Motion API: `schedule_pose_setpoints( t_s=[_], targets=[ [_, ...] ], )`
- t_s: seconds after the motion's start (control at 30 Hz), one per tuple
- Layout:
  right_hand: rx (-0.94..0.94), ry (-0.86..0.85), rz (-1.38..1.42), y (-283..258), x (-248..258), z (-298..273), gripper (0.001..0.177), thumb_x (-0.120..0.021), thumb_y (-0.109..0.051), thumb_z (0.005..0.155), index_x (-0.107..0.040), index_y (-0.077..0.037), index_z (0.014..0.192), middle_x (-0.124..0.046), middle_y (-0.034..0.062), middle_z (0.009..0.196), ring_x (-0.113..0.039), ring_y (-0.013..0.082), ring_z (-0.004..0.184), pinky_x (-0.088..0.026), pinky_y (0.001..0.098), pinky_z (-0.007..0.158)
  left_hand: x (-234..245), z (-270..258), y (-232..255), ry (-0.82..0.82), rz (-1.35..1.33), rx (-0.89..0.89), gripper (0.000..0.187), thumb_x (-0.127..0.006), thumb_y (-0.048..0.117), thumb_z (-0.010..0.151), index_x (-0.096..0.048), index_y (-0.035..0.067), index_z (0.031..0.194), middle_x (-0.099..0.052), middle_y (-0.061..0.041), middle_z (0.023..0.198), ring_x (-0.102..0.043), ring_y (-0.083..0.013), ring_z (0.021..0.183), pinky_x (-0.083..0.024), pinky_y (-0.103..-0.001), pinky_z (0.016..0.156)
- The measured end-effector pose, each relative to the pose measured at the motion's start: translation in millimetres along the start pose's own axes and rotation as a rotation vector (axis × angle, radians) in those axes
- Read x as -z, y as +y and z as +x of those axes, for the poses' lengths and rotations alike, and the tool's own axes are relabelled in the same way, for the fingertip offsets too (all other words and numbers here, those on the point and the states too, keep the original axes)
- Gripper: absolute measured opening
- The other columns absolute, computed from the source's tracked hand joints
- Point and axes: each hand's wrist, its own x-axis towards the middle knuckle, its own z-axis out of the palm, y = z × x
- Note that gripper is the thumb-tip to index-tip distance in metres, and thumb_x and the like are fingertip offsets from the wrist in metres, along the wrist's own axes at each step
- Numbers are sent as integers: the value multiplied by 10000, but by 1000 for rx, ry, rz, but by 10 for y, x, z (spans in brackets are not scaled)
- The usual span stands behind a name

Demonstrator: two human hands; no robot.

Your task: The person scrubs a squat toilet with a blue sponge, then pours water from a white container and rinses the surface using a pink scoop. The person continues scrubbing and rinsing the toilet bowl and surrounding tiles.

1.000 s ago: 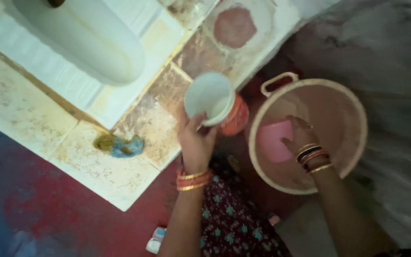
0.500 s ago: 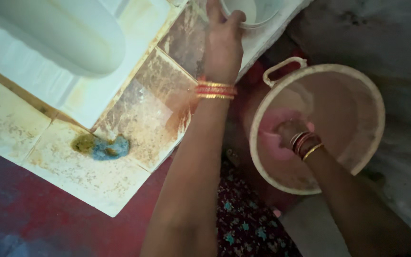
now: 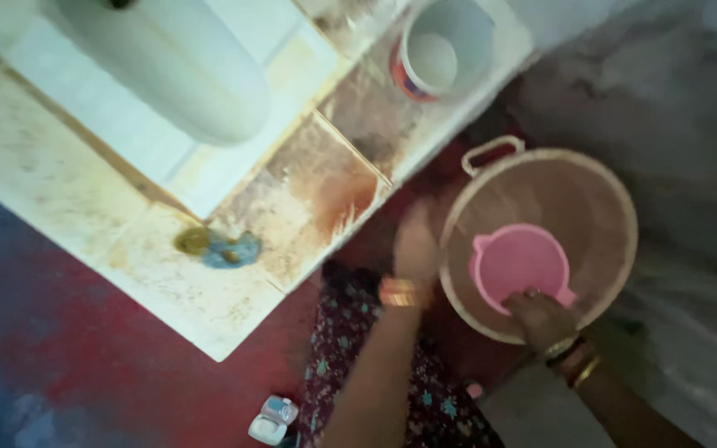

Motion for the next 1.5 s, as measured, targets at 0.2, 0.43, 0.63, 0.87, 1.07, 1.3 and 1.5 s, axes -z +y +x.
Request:
schedule_pose_setpoints(
  t_s=[0.2,0.43,0.63,0.87,1.07,1.3,1.5],
  targets=[
    [154,68,-8,-613,919,344,290,-701,-114,741,-739,-139,1027,-712,15,973,-679,229,909,-565,392,784,181,-323,381,-446,60,345,683,-797,263,805,-453,-42,1309,-675,-272,1016,-718,-444,880,-629,-539,753],
    [282,342,-14,-1234,1581,1381,190,-706,-97,815,-757,-150,990,-711,6,1011,-653,203,905,-548,361,738,708,465,140,-113,273,246,261,-554,109,908,-706,112,1120,-734,-232,927,-723,-435,837,-593,-541,732],
    [394,318,-133,-1560,2116,2183,257,-771,-104,792,-768,-171,1040,-695,-34,1104,-657,196,1045,-569,363,871,1505,1209,295,-121,247,288,364,-529,41,926,-659,155,1247,-724,-199,918,-764,-366,709,-616,-475,650],
    [122,509,-153,-1767,2639,2724,795,-873,-521,411,-738,-164,1109,-315,231,1528,-587,418,1196,-496,487,964,1968,1254,181,-41,123,304,286,-629,10,873,-759,59,1123,-762,-223,978,-764,-313,832,-604,-431,809],
    [77,220,369,-1765,2288,2772,442,-925,-403,625,-760,-118,920,-432,202,1598,-680,372,1193,-582,396,971,2198,1120,-343,60,220,155,291,-664,17,825,-769,-18,1094,-741,-281,1000,-735,-402,944,-572,-462,904],
    [143,209,370,-1756,1972,2523,466,-976,-425,531,-810,-122,843,-565,216,1428,-715,390,1011,-570,441,896,2186,701,-483,-10,266,307,313,-755,97,816,-770,-2,1112,-732,-295,1013,-722,-412,934,-572,-456,876],
    [63,274,508,-1629,1746,1806,333,-949,-380,641,-762,-123,740,-690,128,1258,-752,229,906,-642,357,735,1668,245,-471,-62,177,414,414,-747,76,813,-712,75,1226,-743,-219,993,-770,-334,839,-617,-442,807]
  ],
)
